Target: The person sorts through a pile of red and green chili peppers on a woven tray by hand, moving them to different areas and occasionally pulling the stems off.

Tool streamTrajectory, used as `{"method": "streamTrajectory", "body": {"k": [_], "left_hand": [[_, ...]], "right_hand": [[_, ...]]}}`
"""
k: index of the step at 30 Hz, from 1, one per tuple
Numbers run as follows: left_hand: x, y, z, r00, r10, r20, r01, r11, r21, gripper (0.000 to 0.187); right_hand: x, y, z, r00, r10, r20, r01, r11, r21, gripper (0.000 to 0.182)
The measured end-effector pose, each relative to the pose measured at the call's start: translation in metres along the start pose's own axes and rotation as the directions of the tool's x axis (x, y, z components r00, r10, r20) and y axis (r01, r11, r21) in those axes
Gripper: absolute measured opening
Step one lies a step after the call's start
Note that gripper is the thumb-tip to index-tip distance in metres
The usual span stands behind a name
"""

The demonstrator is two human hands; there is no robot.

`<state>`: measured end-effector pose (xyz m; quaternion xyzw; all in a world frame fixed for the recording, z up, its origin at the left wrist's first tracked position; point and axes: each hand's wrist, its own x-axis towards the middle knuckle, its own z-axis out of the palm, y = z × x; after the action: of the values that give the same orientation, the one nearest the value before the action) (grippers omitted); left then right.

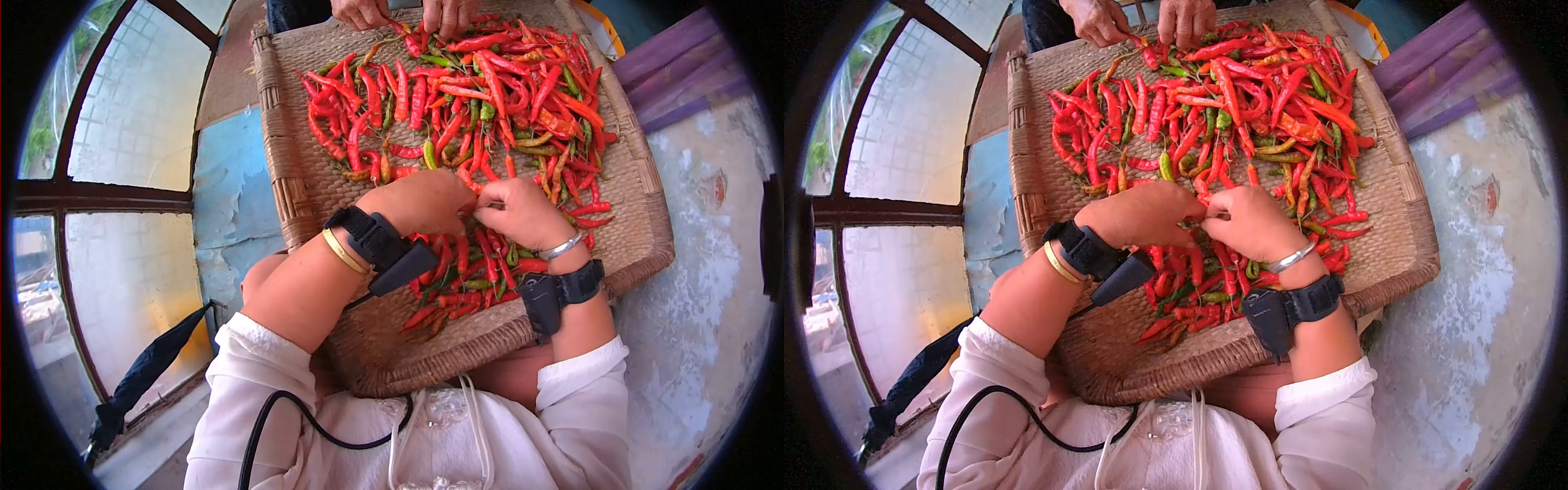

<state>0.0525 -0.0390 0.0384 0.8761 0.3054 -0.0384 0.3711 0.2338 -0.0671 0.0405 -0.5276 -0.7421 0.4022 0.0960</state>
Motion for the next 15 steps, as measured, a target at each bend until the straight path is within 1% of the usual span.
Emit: {"method": "streamTrajectory", "body": {"k": [1,2,4,5,6,8,9,10,11,12,13,14,15], "left_hand": [[0.0,0.0,0.002,0.997,0.002,-0.076,-0.009,0.996,-0.088,0.022],[0.002,-0.002,0.001,0.997,0.002,-0.074,-0.009,0.996,-0.087,0.022],[0.005,-0.002,-0.001,0.986,0.013,-0.164,-0.035,0.991,-0.129,0.03],[0.005,-0.001,-0.002,0.987,0.014,-0.162,-0.035,0.991,-0.129,0.03],[0.004,0.004,-0.006,0.988,-0.012,-0.157,-0.011,0.99,-0.143,0.029],[0.006,0.007,-0.007,0.988,-0.036,-0.152,0.012,0.988,-0.156,0.03],[0.006,0.006,-0.003,0.978,-0.048,-0.201,0.006,0.979,-0.204,0.029],[0.007,0.006,-0.001,0.967,-0.063,-0.247,-0.001,0.968,-0.251,0.029],[0.007,0.005,-0.002,0.968,-0.063,-0.245,0.0,0.968,-0.251,0.029],[0.008,0.002,-0.003,0.945,-0.127,-0.301,0.006,0.928,-0.373,0.029],[0.008,-0.002,-0.006,0.917,-0.198,-0.347,0.003,0.872,-0.49,0.029],[0.008,-0.007,-0.01,0.917,-0.198,-0.346,0.003,0.872,-0.49,0.029],[0.007,-0.009,-0.019,0.881,-0.297,-0.368,0.049,0.831,-0.553,0.029]], "right_hand": [[0.0,-0.001,-0.006,0.999,-0.031,0.007,0.031,0.999,0.028,0.014],[0.0,-0.004,-0.011,1.0,-0.03,0.006,0.03,0.999,0.03,0.014],[-0.001,-0.006,-0.017,0.997,0.059,-0.058,-0.043,0.967,0.249,0.018],[-0.001,-0.006,-0.019,0.996,0.068,-0.064,-0.041,0.931,0.362,0.018],[-0.001,-0.007,-0.02,0.996,0.069,-0.064,-0.041,0.931,0.362,0.018],[0.0,-0.008,-0.022,0.986,0.161,-0.051,-0.099,0.794,0.6,0.019],[0.002,-0.003,-0.02,0.989,0.141,-0.041,-0.082,0.761,0.643,0.021],[0.003,-0.002,-0.02,0.989,0.143,-0.041,-0.084,0.76,0.645,0.021],[0.004,-0.003,-0.019,0.98,0.177,-0.091,-0.059,0.694,0.717,0.021],[0.005,-0.004,-0.017,0.967,0.214,-0.136,-0.028,0.624,0.781,0.022],[0.006,-0.004,-0.016,0.967,0.214,-0.135,-0.029,0.623,0.781,0.022],[0.007,-0.006,-0.015,0.958,0.236,-0.162,-0.047,0.688,0.724,0.023],[0.008,-0.007,-0.015,0.948,0.255,-0.192,-0.067,0.747,0.662,0.025]]}}
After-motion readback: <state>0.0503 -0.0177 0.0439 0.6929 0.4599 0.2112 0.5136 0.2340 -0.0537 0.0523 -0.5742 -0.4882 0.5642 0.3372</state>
